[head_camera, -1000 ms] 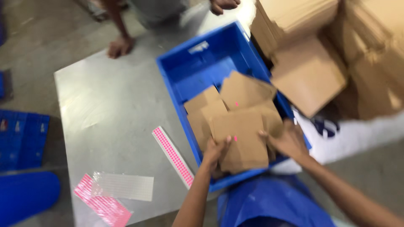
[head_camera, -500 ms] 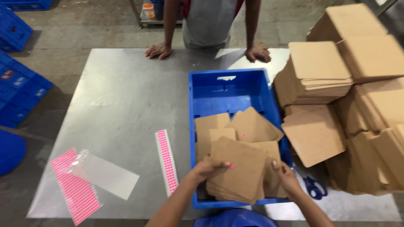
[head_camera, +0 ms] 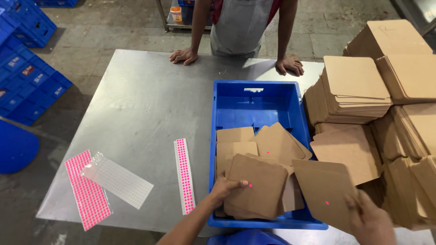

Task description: The person peels pink round dot stickers from a white backing strip and presses them onto cardboard pieces in a blue bin. They reposition the strip, apply stickers along its length, and handle stacks of cardboard pieces between applications.

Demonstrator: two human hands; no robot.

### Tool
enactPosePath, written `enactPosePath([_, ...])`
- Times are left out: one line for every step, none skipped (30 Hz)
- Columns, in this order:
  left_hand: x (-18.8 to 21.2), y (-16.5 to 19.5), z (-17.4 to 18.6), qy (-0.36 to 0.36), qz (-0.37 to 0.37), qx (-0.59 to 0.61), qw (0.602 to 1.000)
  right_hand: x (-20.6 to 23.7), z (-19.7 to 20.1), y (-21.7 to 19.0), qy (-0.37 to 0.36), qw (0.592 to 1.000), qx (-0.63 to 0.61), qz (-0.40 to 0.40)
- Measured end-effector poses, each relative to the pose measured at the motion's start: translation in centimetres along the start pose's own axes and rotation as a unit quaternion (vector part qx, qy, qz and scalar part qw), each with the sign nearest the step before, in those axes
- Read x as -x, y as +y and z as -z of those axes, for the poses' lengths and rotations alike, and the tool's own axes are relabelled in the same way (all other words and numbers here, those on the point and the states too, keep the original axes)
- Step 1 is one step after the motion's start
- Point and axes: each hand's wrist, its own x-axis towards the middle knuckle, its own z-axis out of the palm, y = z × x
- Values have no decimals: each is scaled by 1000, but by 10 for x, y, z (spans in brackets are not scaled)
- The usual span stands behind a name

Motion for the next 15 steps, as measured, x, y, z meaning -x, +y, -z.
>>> enactPosePath([-22, -24, -18, 26, -11, -9, 1000, -12, -7, 38, 16, 996, -75, 45])
enactPosePath([-44, -48, -35, 35, -8, -3, 999, -24, -18, 75, 32, 984, -151, 89])
enactPosePath([-64, -69, -48, 43, -5, 1, 999, -40, -34, 106, 14, 970, -224, 94])
enactPosePath([-80, -87, -59, 50, -1, 3, 999, -57, -58, 127, -2, 951, -295, 95])
enactPosePath([-92, -104, -65, 58, 9, -7, 998, -65, -86, 140, -18, 927, -363, 94])
enactPosePath([-101, -116, -69, 62, 18, -16, 998, -70, -119, 141, -25, 958, -269, 97])
enactPosePath([-108, -124, -71, 66, 24, -24, 997, -75, -152, 131, -29, 980, -171, 100])
enactPosePath([-112, -131, -71, 74, 43, -15, 996, -73, -180, 119, -195, 817, -525, -136])
enactPosePath([-114, -134, -70, 83, 60, -6, 995, -68, -210, 98, -179, 918, -343, -91])
enactPosePath([-114, -135, -68, 94, 77, 3, 993, -61, -226, 77, -212, 900, -366, -108])
enactPosePath([-113, -134, -68, 82, 45, 21, 995, -55, -239, 59, -187, 923, -335, -42])
enactPosePath([-111, -133, -68, 69, 13, 35, 997, -50, -249, 46, -161, 939, -303, 23])
enactPosePath([-108, -131, -69, 56, -19, 50, 997, -47, -256, 39, -176, 940, -294, -8])
enactPosePath([-105, -128, -71, 60, -33, 15, 998, -43, -257, 30, -191, 939, -283, -41])
enactPosePath([-101, -125, -73, 61, -48, -21, 997, -43, -254, 24, -205, 937, -273, -76])
